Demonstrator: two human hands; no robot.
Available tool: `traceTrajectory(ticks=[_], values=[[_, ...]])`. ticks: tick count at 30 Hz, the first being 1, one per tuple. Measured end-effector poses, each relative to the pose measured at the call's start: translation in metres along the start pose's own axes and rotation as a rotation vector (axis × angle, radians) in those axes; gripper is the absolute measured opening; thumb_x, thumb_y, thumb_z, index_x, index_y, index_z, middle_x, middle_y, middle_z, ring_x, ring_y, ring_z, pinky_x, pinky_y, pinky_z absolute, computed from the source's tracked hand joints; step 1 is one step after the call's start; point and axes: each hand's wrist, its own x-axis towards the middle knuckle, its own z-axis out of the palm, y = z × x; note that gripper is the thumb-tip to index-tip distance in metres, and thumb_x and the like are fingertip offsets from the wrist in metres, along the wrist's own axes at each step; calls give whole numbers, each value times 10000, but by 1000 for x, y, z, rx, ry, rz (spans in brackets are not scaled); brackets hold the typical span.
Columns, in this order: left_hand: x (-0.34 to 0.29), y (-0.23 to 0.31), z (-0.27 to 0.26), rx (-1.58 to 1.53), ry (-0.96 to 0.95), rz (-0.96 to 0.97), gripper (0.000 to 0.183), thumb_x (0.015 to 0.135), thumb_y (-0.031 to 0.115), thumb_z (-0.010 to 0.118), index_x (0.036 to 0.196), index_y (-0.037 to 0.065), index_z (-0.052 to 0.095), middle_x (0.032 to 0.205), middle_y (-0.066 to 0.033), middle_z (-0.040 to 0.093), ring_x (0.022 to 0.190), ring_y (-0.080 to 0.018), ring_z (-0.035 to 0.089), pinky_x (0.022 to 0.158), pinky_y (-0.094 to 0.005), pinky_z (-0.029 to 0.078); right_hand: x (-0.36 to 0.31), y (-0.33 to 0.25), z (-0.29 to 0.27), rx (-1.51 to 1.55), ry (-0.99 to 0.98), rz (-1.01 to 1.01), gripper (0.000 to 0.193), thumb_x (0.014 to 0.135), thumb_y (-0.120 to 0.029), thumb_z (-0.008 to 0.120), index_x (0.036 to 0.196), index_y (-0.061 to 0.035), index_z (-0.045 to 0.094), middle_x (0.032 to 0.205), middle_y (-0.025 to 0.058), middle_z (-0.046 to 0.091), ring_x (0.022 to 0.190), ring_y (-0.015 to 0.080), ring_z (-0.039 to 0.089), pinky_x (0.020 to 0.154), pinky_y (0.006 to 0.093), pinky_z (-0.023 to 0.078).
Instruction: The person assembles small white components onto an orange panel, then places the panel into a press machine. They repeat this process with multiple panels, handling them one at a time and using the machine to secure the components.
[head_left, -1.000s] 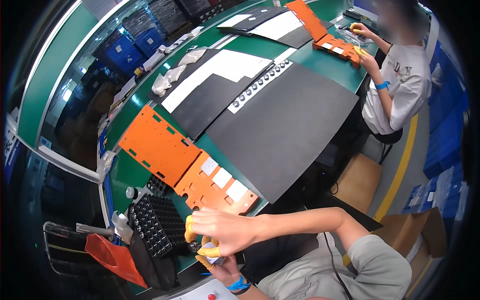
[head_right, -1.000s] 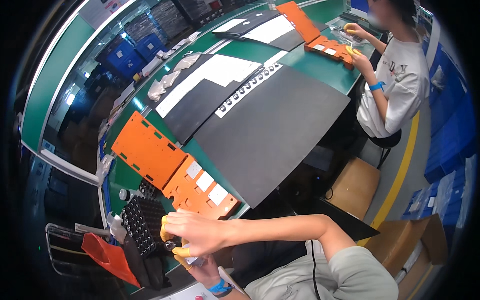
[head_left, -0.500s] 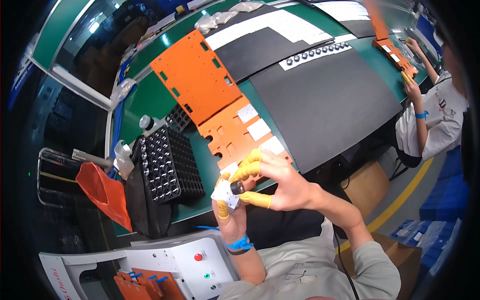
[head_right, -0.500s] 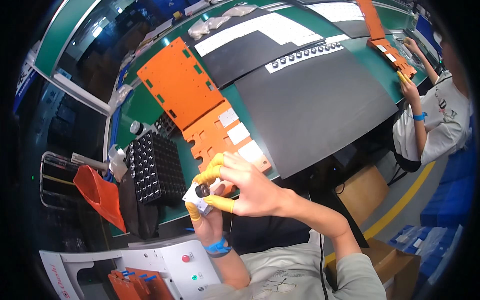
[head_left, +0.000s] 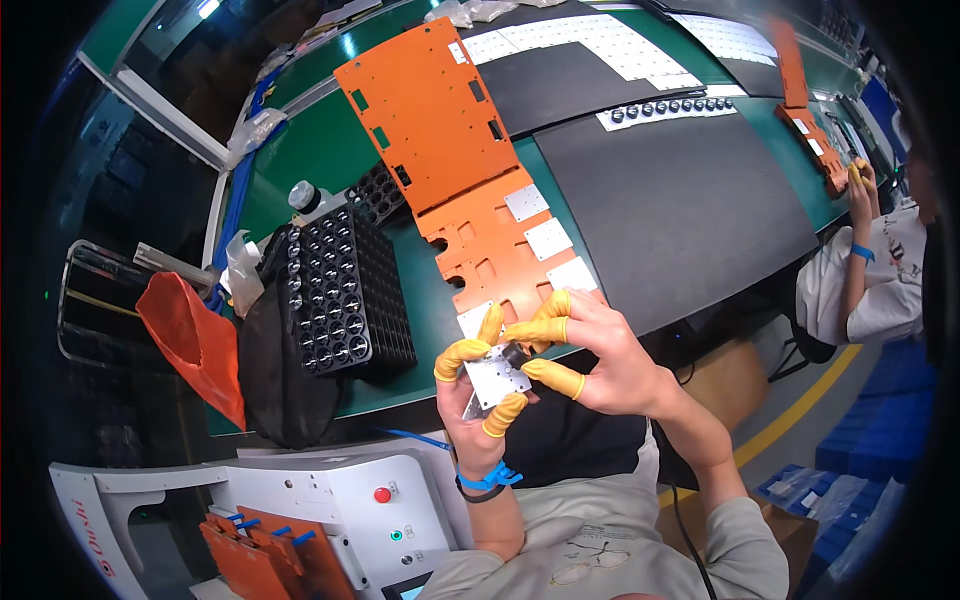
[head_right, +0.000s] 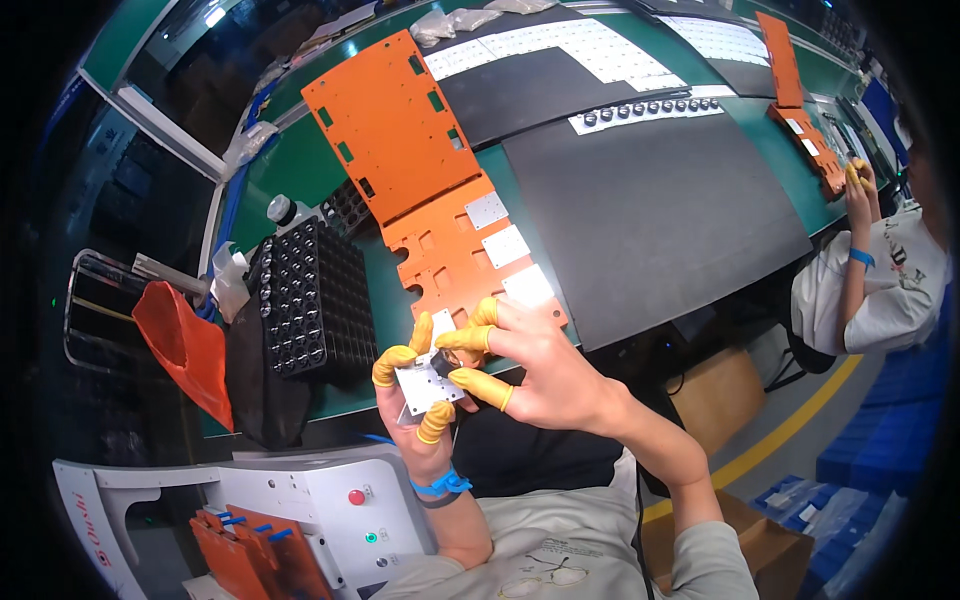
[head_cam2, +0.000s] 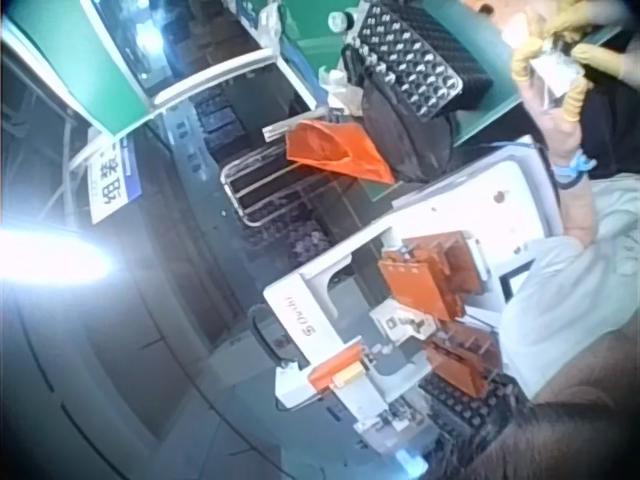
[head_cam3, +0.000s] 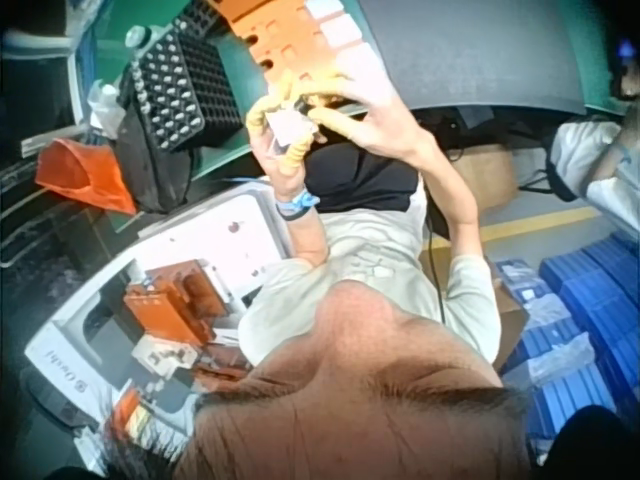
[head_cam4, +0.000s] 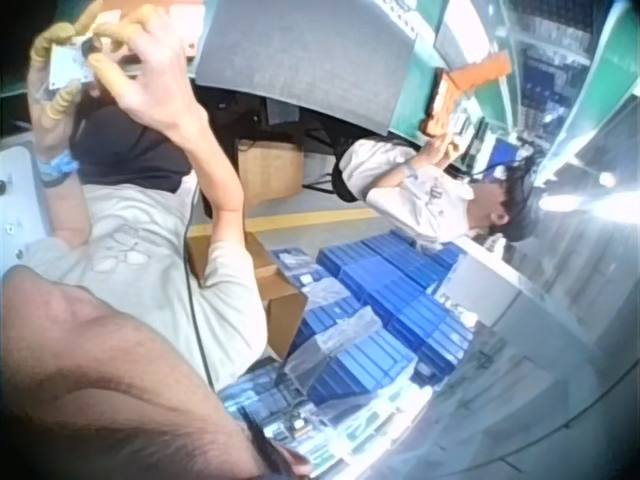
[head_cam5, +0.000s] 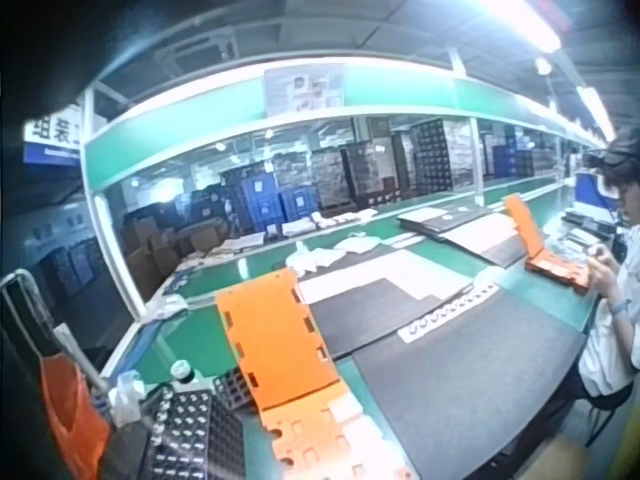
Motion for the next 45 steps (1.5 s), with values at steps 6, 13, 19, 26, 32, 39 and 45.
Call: traceTrajectory(ticks=[6, 13, 19, 26, 32, 39, 45], values=[[-1, -1, -4, 97, -23, 62, 630, 786, 67, 846, 1288, 34, 467, 1478, -266, 449, 1169, -256, 623, 938, -338, 536, -2, -2, -2, -23, -47, 5, 346, 749, -61, 790, 1081, -21, 701, 898, 54, 602, 828, 227, 571, 729, 349, 441], [-6, 2, 2, 296, 10, 21, 611, 768, 118, 871, 1244, 41, 496, 1433, -259, 499, 1185, -250, 608, 1030, -379, 475, -6, -10, -1, -371, -109, -74, 352, 753, -153, 809, 1064, -32, 696, 943, 56, 589, 860, 244, 558, 785, 366, 433], [-5, 0, -5, 298, 29, 32, 580, 785, 60, 851, 1249, 24, 505, 1321, -181, 583, 1137, -204, 616, 973, -329, 493, -8, -7, 6, -421, -166, -108, 354, 750, -129, 785, 1059, 7, 678, 986, 84, 593, 911, 247, 564, 827, 366, 438], [-4, 12, 5, 312, 193, -146, 604, 804, 7, 817, 1308, 20, 486, 1264, -132, 611, 1173, -178, 592, 969, -296, 494, -13, -8, 24, -535, -156, -103, 465, 691, -158, 787, 1068, 80, 656, 972, 128, 583, 939, 276, 576, 867, 390, 468], [-5, 15, 30, 395, 259, -111, 677, 795, 48, 841, 1363, -1, 476, 1320, -134, 600, 1163, -154, 589, 875, -206, 472, -17, 10, 40, -568, 188, -176, 449, 664, -200, 822, 1033, 27, 704, 876, 82, 622, 761, 257, 586, 762, 372, 477], [0, 4, 13, 507, 183, -94, 461, 983, 345, 653, 1258, -20, 593, 927, -45, 667, 563, -18, 452, 451, -190, 328, -13, 16, 26, -353, 324, -73, 431, 729, -159, 821, 1132, -34, 731, 832, 51, 620, 691, 217, 546, 687, 352, 405], [2, 5, 10, 299, 175, -226, 425, 1003, 395, 613, 1110, -15, 647, 747, 33, 564, 554, -15, 423, 465, -189, 300, -23, 15, 40, -257, 206, -21, 426, 755, -178, 816, 1147, -29, 739, 958, 94, 578, 768, 216, 538, 742, 343, 444]])
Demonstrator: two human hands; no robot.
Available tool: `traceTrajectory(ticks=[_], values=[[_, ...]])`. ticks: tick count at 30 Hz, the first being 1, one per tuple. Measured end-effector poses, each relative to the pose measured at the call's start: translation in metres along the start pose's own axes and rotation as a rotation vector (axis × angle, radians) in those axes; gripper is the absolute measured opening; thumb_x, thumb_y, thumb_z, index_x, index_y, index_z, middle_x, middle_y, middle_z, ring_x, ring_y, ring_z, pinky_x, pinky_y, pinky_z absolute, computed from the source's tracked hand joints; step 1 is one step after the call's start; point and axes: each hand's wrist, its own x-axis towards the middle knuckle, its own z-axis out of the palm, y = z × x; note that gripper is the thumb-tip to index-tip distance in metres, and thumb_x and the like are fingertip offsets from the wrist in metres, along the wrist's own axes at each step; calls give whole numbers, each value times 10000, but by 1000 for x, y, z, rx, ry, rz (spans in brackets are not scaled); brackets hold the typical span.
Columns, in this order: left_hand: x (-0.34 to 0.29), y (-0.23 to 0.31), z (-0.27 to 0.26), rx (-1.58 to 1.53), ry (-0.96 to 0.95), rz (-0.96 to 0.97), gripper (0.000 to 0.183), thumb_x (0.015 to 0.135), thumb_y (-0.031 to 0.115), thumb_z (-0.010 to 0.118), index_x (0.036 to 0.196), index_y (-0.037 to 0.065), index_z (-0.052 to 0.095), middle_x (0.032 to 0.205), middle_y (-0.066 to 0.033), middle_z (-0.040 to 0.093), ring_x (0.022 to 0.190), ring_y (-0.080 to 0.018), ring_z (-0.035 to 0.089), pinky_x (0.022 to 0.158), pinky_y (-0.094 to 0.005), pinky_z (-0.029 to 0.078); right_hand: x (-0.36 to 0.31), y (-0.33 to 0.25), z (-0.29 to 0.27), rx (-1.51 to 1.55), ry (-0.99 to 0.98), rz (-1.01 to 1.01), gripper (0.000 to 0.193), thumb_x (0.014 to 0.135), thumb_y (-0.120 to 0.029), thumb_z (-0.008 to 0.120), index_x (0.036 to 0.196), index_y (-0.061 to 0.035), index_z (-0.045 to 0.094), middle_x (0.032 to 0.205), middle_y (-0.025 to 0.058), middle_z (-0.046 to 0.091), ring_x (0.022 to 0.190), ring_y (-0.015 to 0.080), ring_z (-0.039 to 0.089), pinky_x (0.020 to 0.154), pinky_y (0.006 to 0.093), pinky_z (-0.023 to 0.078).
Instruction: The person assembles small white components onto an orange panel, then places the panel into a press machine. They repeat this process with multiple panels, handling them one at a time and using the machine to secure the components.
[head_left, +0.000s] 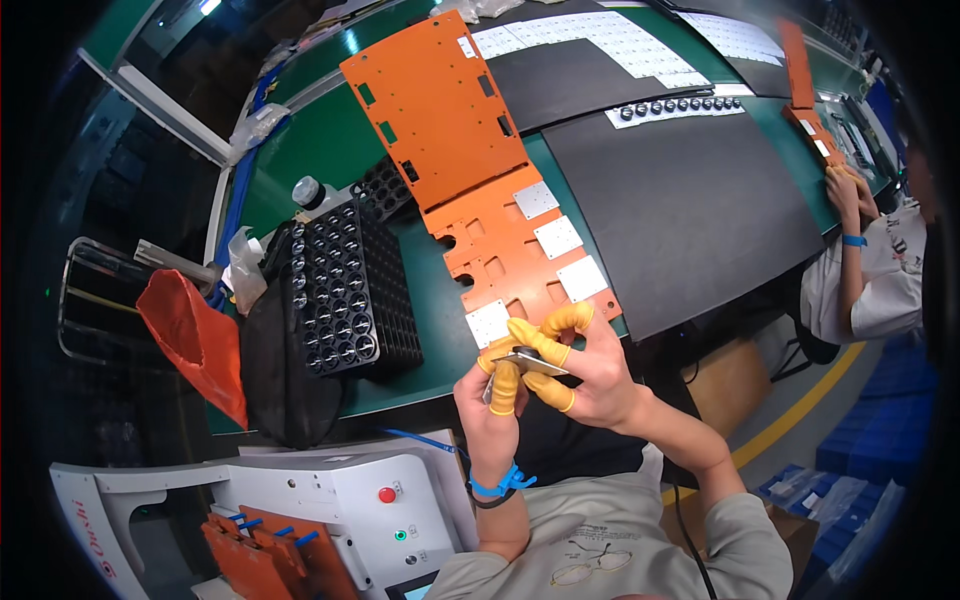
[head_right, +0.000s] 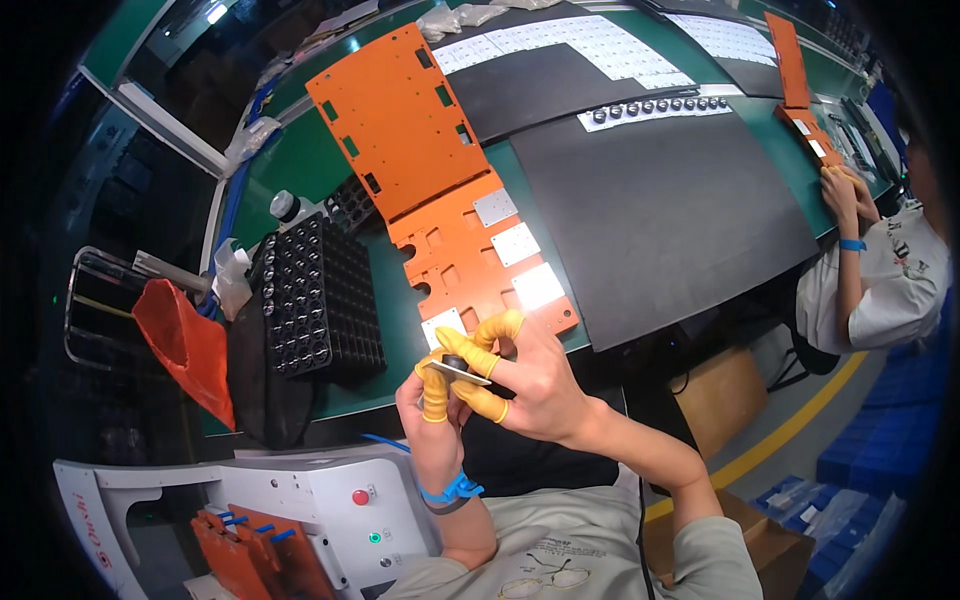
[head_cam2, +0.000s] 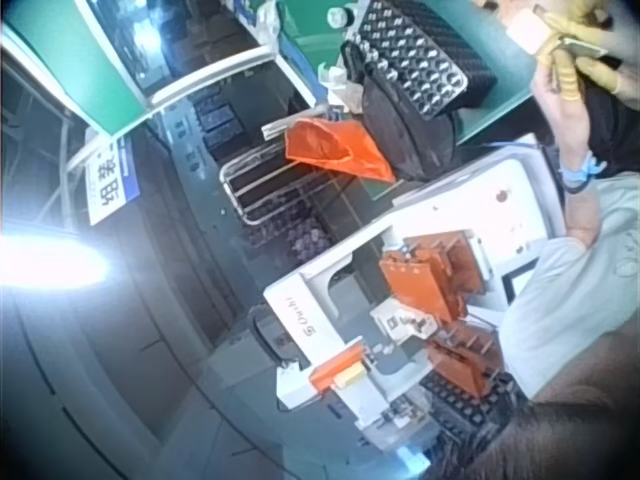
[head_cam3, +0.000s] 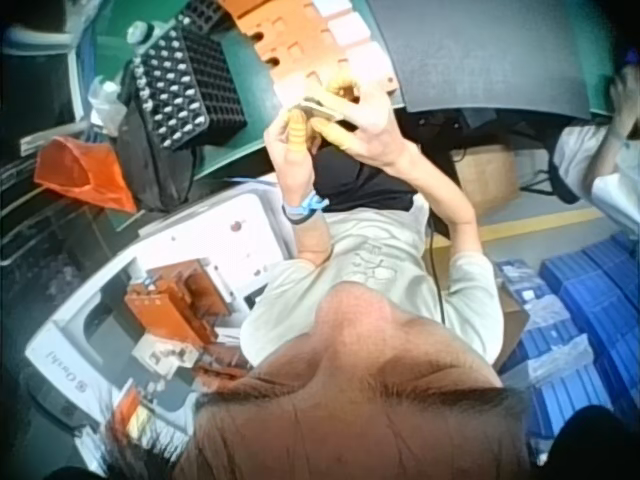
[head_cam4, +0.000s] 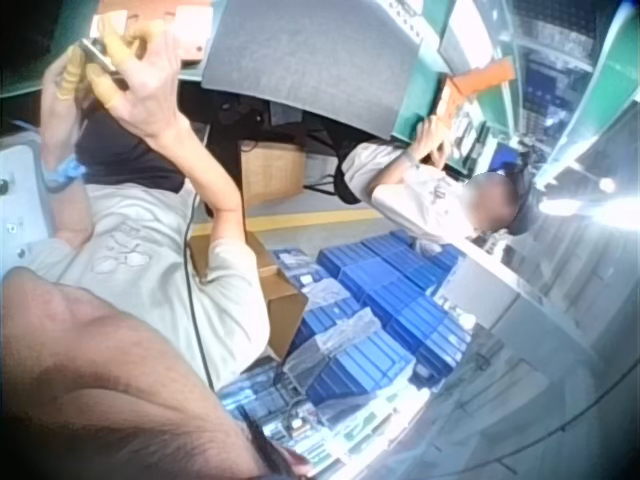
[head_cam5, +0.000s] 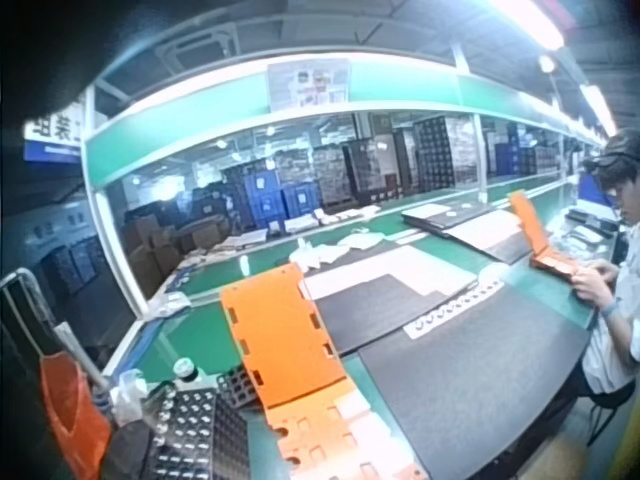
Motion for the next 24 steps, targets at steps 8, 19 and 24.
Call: traceTrajectory(ticks=[8, 19, 24], values=[[37, 35, -14, 870, 200, 128, 248, 1017, 179, 580, 957, -62, 595, 804, -134, 561, 678, -241, 547, 639, -349, 447, -2, 24, -14, -134, 48, 70, 500, 877, -128, 705, 1348, -9, 587, 1105, 148, 568, 1011, 325, 512, 917, 415, 406], [66, 12, -12, 1360, 259, 172, 132, 965, 70, 531, 1020, -49, 535, 990, -232, 549, 877, -499, 580, 718, -550, 457, -20, 34, -29, 16, 124, 138, 398, 866, -74, 709, 1254, -14, 644, 1082, 157, 581, 1010, 337, 550, 897, 410, 452], [69, 16, -14, 1374, 328, 124, 114, 935, 36, 536, 1004, -55, 531, 1029, -236, 539, 886, -479, 600, 730, -547, 471, -52, 39, -39, 45, 338, 185, 280, 914, -95, 675, 1166, 25, 665, 1053, 166, 611, 910, 292, 598, 806, 358, 492]])
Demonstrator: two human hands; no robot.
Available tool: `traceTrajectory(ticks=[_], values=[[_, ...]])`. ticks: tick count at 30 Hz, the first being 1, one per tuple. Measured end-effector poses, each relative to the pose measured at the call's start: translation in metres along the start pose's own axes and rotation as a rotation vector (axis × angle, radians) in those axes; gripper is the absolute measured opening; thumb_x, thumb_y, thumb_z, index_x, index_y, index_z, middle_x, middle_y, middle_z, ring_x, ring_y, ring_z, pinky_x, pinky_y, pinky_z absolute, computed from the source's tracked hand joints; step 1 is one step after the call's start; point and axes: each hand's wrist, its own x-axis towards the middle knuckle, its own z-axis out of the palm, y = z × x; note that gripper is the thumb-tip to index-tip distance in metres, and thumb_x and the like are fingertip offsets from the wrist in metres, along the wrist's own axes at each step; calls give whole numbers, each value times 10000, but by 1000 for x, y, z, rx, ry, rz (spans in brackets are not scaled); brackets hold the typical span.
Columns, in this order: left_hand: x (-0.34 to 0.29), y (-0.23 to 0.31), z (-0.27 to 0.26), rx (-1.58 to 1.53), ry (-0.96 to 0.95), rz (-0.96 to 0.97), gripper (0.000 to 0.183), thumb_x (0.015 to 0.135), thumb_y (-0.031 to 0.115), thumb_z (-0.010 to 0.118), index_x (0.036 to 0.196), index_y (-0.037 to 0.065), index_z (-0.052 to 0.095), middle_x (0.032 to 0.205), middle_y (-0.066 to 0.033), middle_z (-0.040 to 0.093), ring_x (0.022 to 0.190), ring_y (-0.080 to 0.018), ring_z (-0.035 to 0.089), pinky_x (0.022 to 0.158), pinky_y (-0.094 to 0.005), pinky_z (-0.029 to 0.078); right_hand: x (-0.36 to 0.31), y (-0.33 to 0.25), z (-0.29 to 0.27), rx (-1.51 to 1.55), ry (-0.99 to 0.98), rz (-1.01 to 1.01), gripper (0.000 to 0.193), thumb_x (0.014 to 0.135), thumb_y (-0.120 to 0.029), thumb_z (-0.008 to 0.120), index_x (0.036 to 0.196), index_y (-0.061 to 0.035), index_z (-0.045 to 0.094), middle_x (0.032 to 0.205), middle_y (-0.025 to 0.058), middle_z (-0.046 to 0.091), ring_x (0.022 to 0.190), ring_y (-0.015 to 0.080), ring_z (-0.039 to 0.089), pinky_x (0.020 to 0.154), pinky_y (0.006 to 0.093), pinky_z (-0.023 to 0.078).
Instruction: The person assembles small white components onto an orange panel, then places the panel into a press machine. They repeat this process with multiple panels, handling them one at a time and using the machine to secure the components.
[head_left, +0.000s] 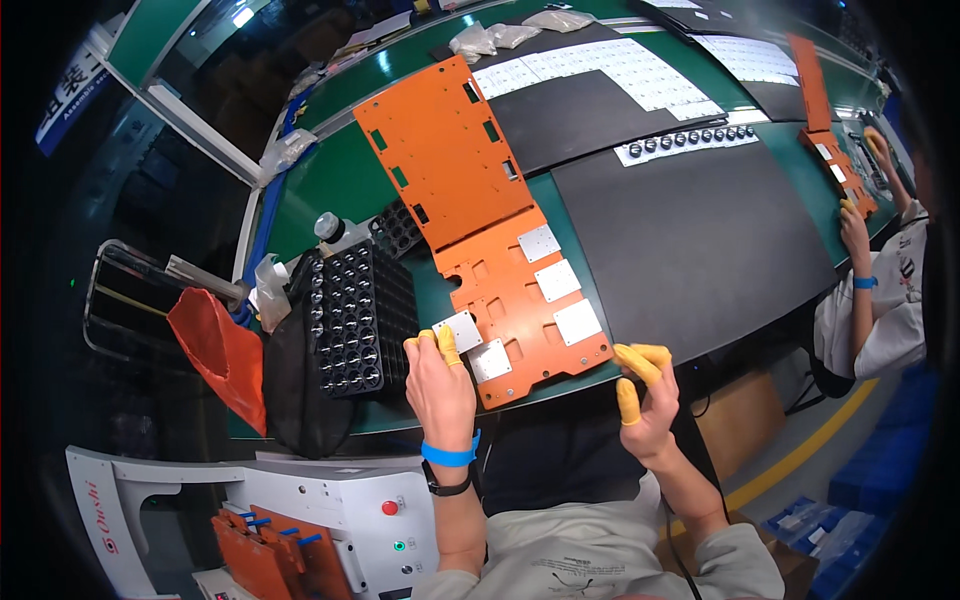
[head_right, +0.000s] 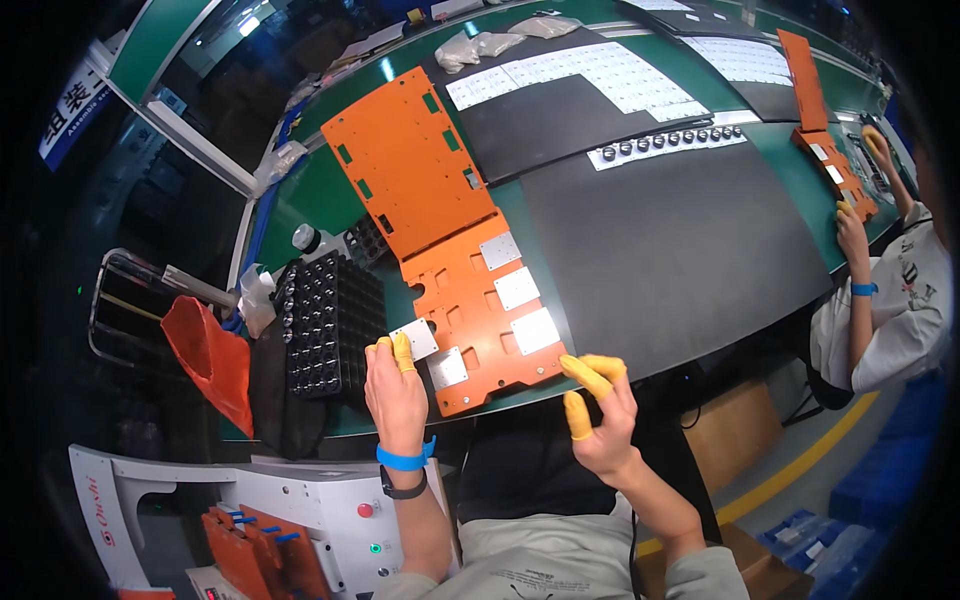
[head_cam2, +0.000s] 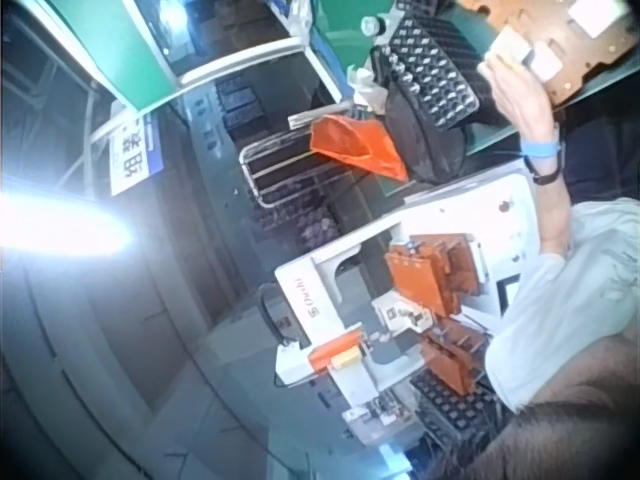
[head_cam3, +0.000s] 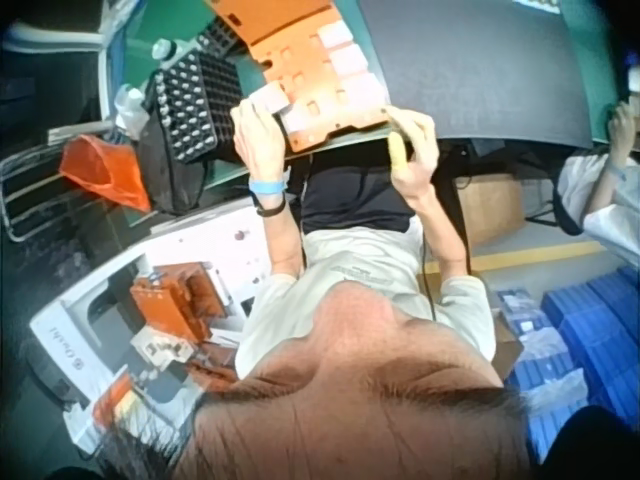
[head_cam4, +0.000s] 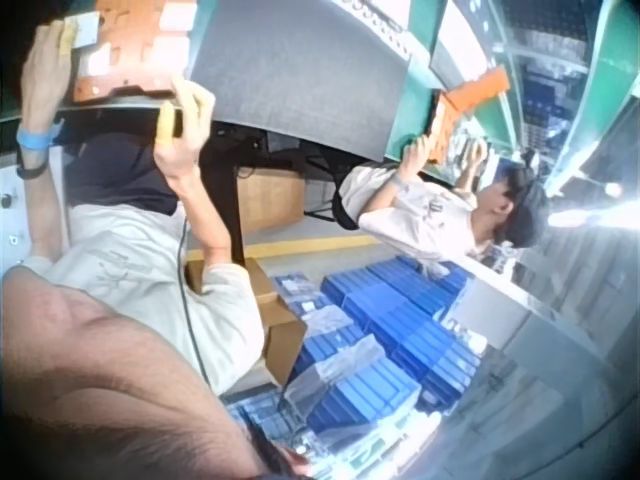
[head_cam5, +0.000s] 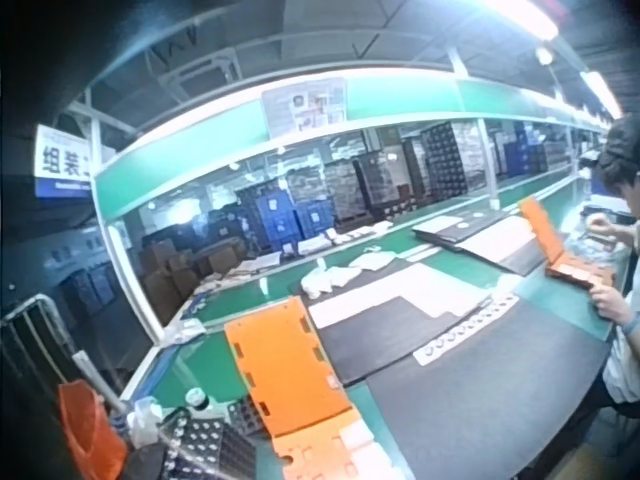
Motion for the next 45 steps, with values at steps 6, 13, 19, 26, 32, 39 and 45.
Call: traceTrajectory(ticks=[6, 13, 19, 26, 32, 39, 45], values=[[11, 3, 16, 54, -18, -20, 296, 1046, 223, 483, 1007, -56, 573, 1022, -235, 580, 912, -461, 587, 754, -508, 466, -17, 12, -5, 67, 72, 59, 269, 938, -109, 641, 1158, 46, 658, 987, 130, 614, 828, 217, 553, 753, 305, 459], [21, 3, 18, 66, -35, -13, 328, 1033, 247, 513, 1044, -61, 627, 1034, -243, 638, 950, -464, 612, 778, -498, 480, -26, 19, -10, 83, 96, 106, 251, 932, -90, 619, 1140, 44, 659, 993, 127, 617, 840, 216, 564, 731, 299, 453], [24, -7, 22, 37, -96, -14, 316, 1009, 241, 547, 1010, -59, 645, 1003, -232, 653, 933, -453, 625, 767, -499, 491, -36, 21, -11, 100, 162, 178, 243, 929, -88, 613, 1132, 38, 663, 1015, 132, 606, 861, 221, 562, 735, 296, 448], [27, -5, 25, 32, -174, -29, 308, 1007, 250, 546, 992, -40, 651, 991, -220, 657, 911, -452, 628, 755, -524, 488, -55, 24, -10, 75, 143, 213, 216, 933, -72, 598, 1109, 33, 665, 1016, 128, 595, 862, 224, 548, 740, 299, 441], [28, 0, 19, 121, -220, -102, 306, 1003, 283, 549, 991, -3, 658, 1009, -209, 671, 931, -462, 636, 761, -541, 499, -54, 21, -4, 67, 118, 225, 215, 979, -95, 541, 1119, 40, 633, 1057, 118, 551, 914, 201, 540, 833, 300, 443], [6, 4, 2, -175, 16, -59, 296, 910, 164, 722, 1036, -41, 550, 758, -195, 591, 699, -376, 581, 659, -448, 471, -24, -3, 3, 7, -44, -164, 231, 901, -151, 647, 1043, 29, 677, 890, 144, 607, 762, 286, 516, 693, 370, 427], [-59, 17, -41, -635, -39, -110, 342, 896, 161, 735, 1106, 26, 499, 768, -98, 463, 634, -203, 442, 570, -343, 414, 75, -59, 51, 91, -472, -98, 245, 816, -98, 743, 1037, -8, 686, 864, 112, 621, 748, 290, 567, 651, 390, 439]])
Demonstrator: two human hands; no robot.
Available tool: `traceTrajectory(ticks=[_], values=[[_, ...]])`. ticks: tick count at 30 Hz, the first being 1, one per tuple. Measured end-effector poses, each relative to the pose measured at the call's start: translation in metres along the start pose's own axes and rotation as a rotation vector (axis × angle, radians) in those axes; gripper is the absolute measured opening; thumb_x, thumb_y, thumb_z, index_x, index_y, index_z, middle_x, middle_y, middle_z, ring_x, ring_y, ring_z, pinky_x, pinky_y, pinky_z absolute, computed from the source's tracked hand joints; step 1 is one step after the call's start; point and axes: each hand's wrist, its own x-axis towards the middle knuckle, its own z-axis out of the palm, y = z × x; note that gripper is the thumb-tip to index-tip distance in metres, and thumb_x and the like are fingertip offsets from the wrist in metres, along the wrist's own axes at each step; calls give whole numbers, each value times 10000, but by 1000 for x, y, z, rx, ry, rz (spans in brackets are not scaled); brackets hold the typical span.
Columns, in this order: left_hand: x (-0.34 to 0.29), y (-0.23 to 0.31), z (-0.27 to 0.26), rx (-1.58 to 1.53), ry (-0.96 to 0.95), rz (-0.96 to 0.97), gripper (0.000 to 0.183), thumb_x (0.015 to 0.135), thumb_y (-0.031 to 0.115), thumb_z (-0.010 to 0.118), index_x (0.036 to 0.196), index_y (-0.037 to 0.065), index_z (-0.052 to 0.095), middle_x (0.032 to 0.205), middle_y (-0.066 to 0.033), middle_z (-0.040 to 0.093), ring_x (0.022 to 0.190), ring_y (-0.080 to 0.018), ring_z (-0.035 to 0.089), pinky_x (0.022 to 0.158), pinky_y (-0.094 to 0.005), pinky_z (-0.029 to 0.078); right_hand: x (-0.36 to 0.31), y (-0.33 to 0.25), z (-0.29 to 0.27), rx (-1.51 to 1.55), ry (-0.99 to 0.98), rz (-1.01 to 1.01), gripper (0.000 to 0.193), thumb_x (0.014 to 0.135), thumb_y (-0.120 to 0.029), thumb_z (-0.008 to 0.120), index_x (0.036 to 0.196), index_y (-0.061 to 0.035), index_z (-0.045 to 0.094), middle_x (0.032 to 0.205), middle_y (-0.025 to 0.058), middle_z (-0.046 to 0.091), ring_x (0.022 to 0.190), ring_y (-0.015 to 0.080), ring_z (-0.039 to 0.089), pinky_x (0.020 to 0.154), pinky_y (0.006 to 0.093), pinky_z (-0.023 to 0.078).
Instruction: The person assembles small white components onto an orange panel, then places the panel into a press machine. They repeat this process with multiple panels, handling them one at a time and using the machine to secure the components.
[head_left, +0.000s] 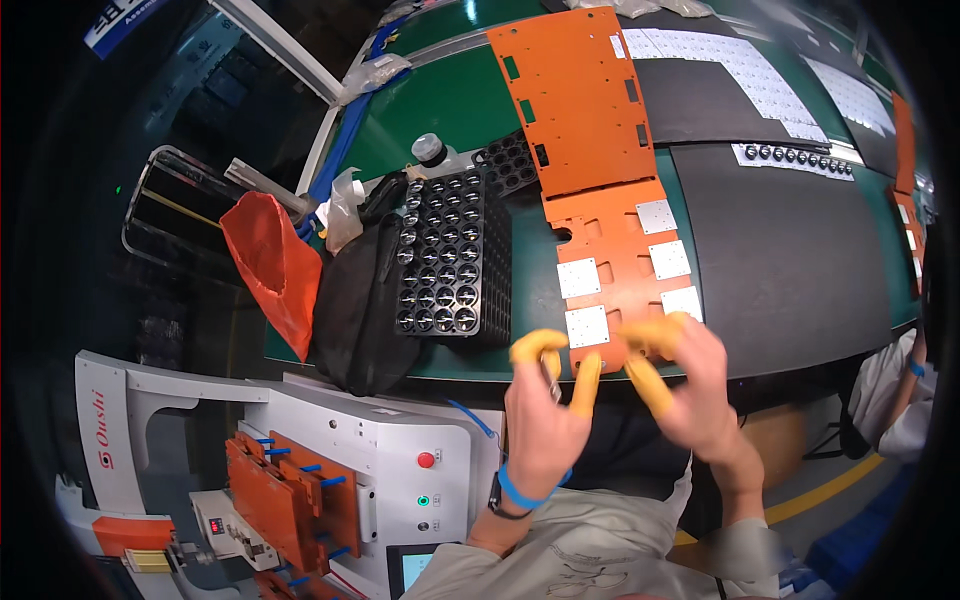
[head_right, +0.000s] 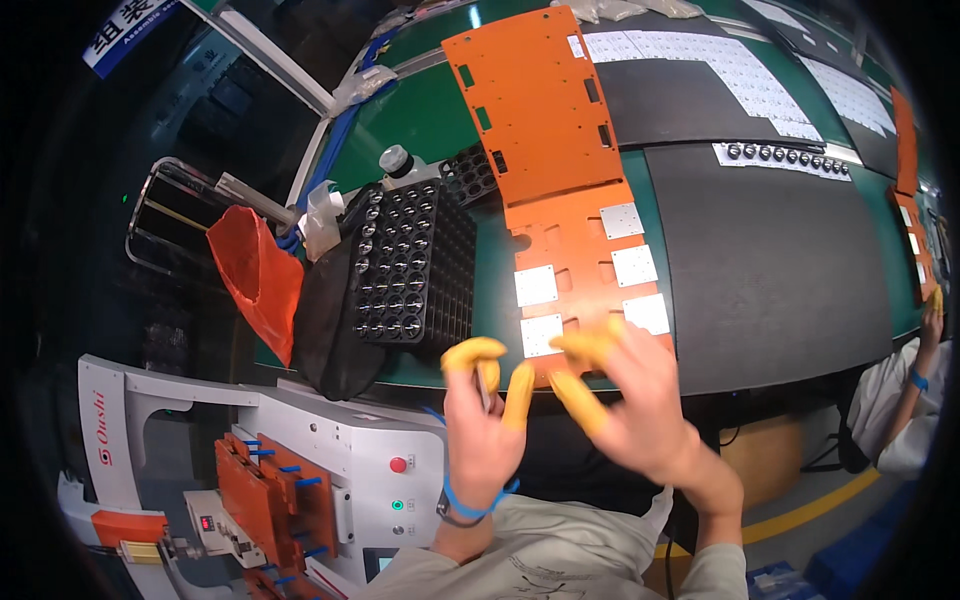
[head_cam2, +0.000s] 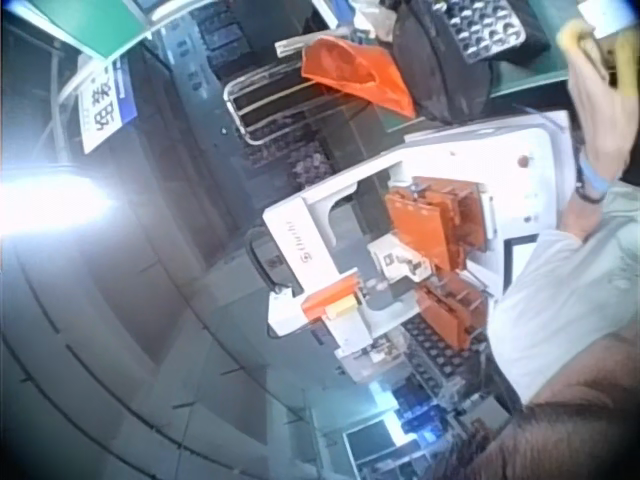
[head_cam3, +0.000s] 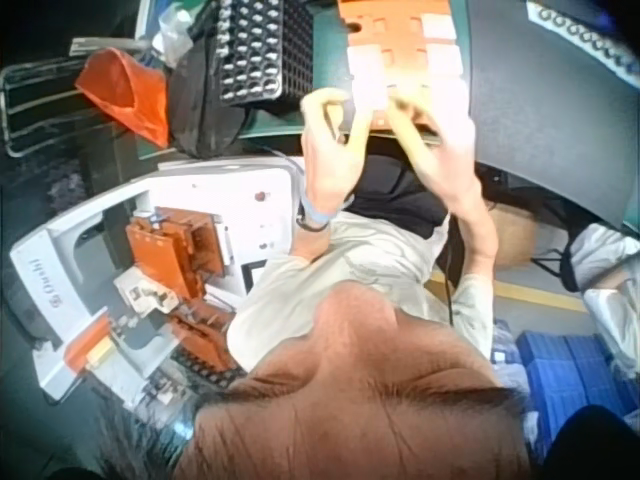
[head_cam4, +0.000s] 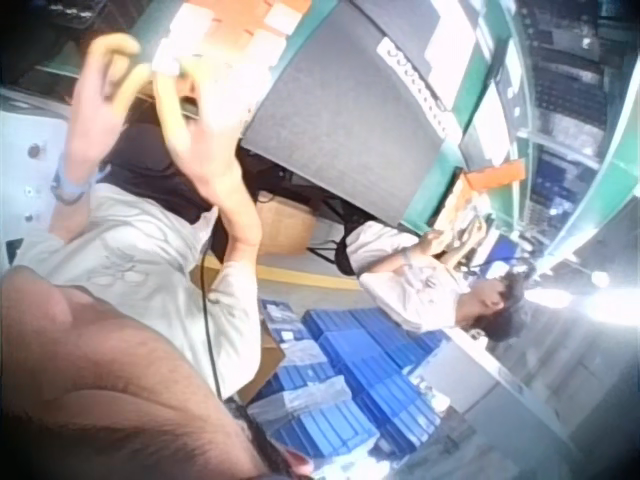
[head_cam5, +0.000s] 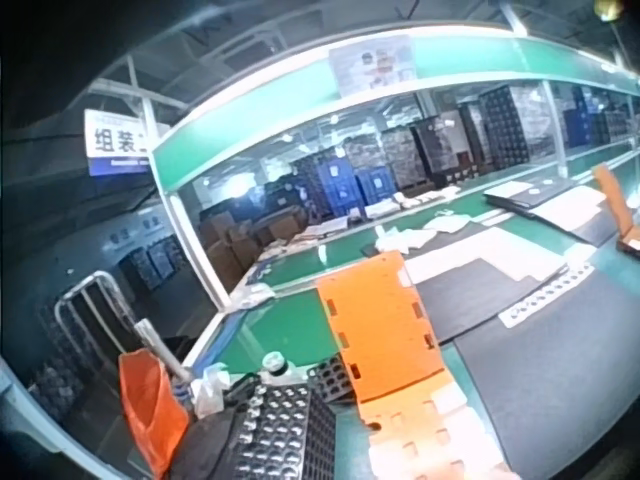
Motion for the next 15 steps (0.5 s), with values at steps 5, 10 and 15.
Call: traceTrajectory(ticks=[5, 10, 15], values=[[-34, -25, -13, -848, 207, 175, 478, 865, 169, 645, 1263, 108, 388, 1012, -55, 411, 794, -166, 420, 681, -293, 385, 101, -6, 85, -83, 9, -217, 246, 807, -157, 756, 991, -13, 680, 904, 135, 646, 847, 313, 622, 719, 408, 485], [-23, -26, -15, -908, 251, 290, 498, 916, 319, 650, 1271, 80, 395, 1064, -107, 499, 853, -220, 519, 697, -355, 472, 138, -34, 170, -440, -153, -81, 280, 715, -221, 804, 822, 22, 715, 933, 182, 674, 937, 320, 654, 779, 383, 544], [-29, -42, -32, -1019, 153, 121, 529, 1030, 558, 401, 1230, 77, 491, 1057, -184, 621, 714, -258, 630, 546, -299, 488, 155, -38, 195, -651, -134, -23, 159, 701, -194, 770, 788, -64, 746, 845, 113, 708, 873, 263, 677, 708, 356, 542]])
